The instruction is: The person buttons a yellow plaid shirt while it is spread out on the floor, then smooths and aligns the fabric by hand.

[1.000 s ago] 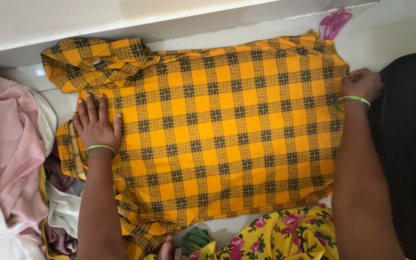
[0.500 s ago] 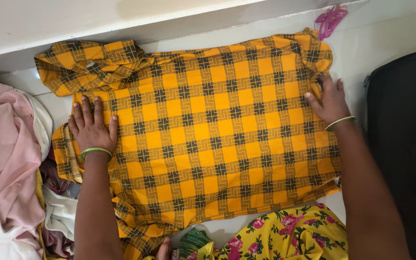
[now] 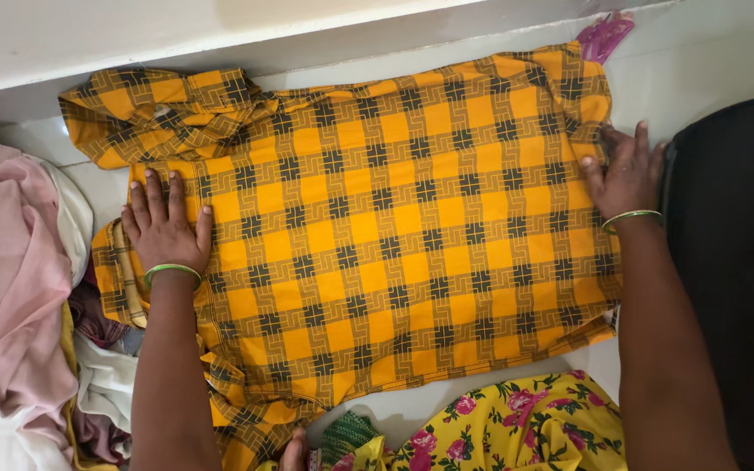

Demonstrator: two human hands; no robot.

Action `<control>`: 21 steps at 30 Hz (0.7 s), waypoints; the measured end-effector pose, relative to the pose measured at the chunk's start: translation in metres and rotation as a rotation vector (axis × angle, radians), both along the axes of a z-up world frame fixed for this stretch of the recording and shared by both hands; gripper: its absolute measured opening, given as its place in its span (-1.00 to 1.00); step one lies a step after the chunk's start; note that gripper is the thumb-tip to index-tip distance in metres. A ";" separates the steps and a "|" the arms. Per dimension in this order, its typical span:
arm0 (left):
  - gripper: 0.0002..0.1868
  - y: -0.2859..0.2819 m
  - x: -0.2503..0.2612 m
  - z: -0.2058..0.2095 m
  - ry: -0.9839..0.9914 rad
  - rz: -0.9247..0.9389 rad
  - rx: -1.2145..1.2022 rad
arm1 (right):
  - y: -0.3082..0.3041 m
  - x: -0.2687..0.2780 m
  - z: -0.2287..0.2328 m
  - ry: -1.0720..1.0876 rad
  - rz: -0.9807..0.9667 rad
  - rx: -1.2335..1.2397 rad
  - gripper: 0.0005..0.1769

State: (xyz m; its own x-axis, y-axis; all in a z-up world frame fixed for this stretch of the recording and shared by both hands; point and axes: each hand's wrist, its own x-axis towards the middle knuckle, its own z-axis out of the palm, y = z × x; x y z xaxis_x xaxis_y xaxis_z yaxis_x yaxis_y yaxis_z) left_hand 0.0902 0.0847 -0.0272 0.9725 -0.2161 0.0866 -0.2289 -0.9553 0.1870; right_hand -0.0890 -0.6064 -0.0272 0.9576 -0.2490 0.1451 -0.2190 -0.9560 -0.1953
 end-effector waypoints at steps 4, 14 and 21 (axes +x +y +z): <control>-0.23 0.001 0.001 -0.002 0.018 0.007 -0.010 | 0.013 0.000 0.003 -0.236 -0.218 0.461 -0.38; -0.57 -0.151 -0.021 -0.020 -0.127 -0.427 -0.397 | 0.206 0.046 0.011 0.018 0.412 0.108 -0.28; -0.30 -0.109 0.009 0.002 0.005 -0.355 0.182 | 0.141 0.054 0.011 0.199 0.081 -0.054 -0.24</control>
